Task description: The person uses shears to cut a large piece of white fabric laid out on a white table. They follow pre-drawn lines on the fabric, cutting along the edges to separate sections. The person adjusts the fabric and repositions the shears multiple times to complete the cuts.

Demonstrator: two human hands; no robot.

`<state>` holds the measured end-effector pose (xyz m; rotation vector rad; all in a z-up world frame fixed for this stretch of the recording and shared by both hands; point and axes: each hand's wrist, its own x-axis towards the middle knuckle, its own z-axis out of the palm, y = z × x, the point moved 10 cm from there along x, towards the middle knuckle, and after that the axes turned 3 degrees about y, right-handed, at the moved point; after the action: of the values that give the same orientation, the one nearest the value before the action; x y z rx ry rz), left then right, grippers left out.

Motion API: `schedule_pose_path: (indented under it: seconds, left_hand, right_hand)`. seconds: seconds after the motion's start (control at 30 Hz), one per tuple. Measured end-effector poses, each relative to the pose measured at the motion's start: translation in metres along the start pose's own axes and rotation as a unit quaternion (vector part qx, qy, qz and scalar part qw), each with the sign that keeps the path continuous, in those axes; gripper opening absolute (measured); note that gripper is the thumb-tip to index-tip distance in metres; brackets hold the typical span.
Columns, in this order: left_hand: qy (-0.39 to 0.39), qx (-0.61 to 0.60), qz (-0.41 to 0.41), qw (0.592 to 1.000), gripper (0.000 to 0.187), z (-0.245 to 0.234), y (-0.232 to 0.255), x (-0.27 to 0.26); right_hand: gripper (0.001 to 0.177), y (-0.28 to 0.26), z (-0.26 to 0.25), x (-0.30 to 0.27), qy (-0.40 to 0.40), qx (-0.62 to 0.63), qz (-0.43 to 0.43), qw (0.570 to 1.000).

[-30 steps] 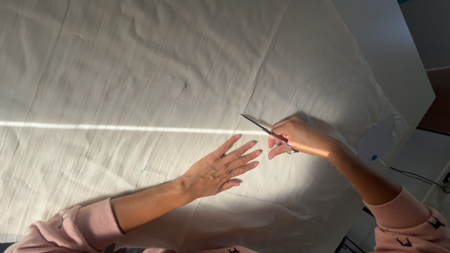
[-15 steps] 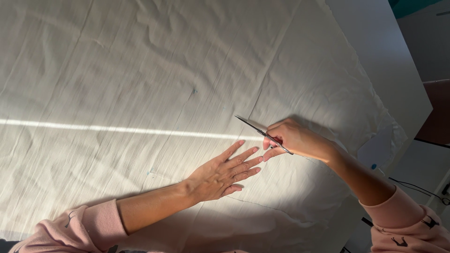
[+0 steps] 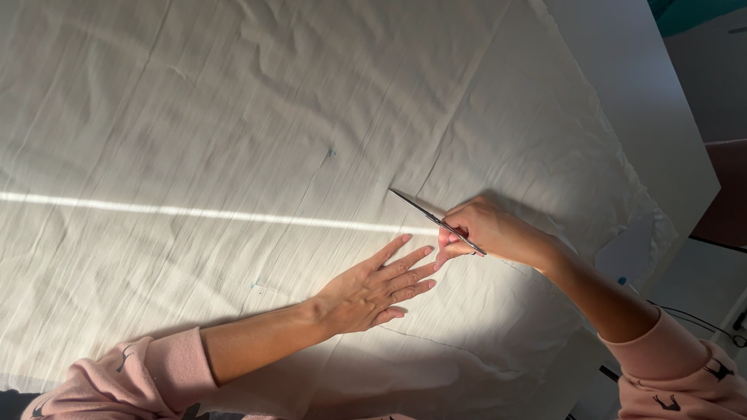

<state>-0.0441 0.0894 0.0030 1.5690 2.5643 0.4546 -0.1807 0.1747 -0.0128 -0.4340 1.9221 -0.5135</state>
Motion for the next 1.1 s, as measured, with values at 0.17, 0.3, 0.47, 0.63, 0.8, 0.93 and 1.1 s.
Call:
schedule_pose_path:
  seconds: [0.17,0.3,0.47,0.63,0.8,0.93,1.1]
  left_hand:
    - [0.004,-0.008,0.002,1.0,0.061,-0.005,-0.002,0.0]
    - [0.001,-0.008,0.002,1.0,0.061,-0.004,-0.001,-0.001]
    - [-0.001,-0.012,0.006,1.0,0.061,-0.001,-0.001,0.0]
    - [-0.014,-0.003,0.0,1.0,0.061,0.003,-0.001,0.0]
    - [-0.018,-0.002,0.002,1.0,0.061,0.006,0.002,0.001]
    - [-0.005,-0.008,0.004,1.0,0.062,0.008,0.003,0.001]
    - [-0.002,-0.007,0.001,1.0,0.061,0.01,0.004,0.001]
  right_hand:
    - [0.042,-0.025,-0.01,0.007,0.018,-0.044,-0.044,0.998]
    - [0.04,-0.019,-0.007,0.008,0.021,-0.049,-0.043,0.998]
    - [0.034,-0.019,-0.007,0.013,-0.003,-0.044,-0.016,0.999]
    - [0.027,-0.024,-0.01,0.018,-0.009,-0.037,0.0,0.999]
    - [0.021,-0.025,-0.008,0.022,-0.008,0.0,0.022,1.0]
    - [0.025,-0.04,-0.008,0.025,-0.002,-0.027,0.002,1.0]
    - [0.021,-0.039,-0.01,0.024,-0.006,0.0,0.045,0.999]
